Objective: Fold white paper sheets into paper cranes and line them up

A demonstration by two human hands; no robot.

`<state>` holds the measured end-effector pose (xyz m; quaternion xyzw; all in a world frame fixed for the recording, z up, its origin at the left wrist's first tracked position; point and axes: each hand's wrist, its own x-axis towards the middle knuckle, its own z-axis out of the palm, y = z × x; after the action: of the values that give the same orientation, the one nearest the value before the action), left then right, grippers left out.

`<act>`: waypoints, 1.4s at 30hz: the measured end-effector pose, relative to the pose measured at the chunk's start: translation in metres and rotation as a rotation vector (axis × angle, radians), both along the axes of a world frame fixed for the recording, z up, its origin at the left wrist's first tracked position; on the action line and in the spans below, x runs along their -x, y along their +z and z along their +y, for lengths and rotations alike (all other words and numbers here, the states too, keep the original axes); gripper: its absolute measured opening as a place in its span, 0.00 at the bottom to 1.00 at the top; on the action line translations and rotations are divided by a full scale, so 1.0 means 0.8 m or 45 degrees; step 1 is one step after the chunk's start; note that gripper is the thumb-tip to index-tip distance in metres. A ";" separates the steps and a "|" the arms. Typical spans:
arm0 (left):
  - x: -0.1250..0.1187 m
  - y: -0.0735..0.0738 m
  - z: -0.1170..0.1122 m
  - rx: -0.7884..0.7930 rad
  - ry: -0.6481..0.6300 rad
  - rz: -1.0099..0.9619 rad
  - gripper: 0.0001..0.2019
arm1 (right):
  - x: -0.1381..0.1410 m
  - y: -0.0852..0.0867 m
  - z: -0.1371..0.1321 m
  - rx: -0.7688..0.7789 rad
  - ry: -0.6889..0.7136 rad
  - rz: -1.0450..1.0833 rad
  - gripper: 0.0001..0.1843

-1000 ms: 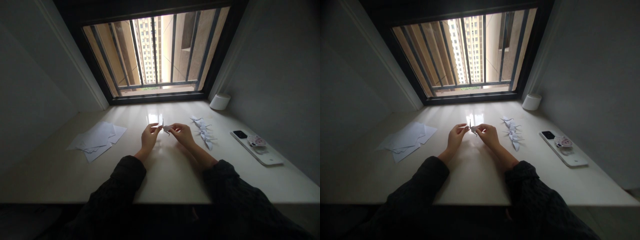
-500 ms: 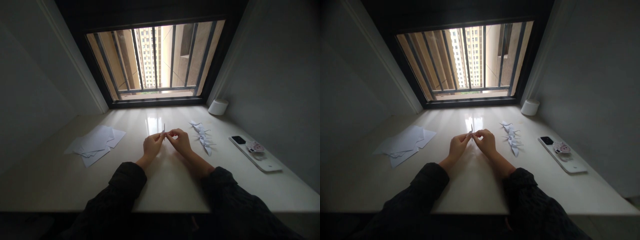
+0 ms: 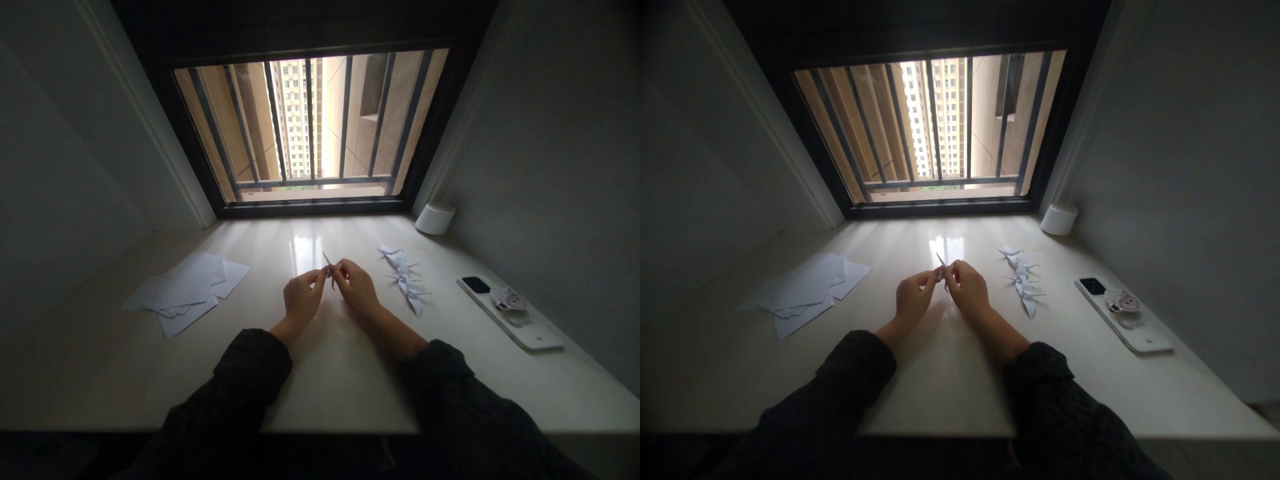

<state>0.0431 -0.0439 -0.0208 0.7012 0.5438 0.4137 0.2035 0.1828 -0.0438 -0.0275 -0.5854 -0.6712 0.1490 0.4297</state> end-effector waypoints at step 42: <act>-0.006 -0.008 0.011 0.111 -0.285 -0.444 0.17 | 0.012 -0.008 -0.001 -0.067 0.133 0.362 0.21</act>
<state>0.0477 -0.0354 -0.0275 0.6657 0.4364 0.4796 0.3693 0.1735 -0.0446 -0.0339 -0.5111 -0.6369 0.2348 0.5272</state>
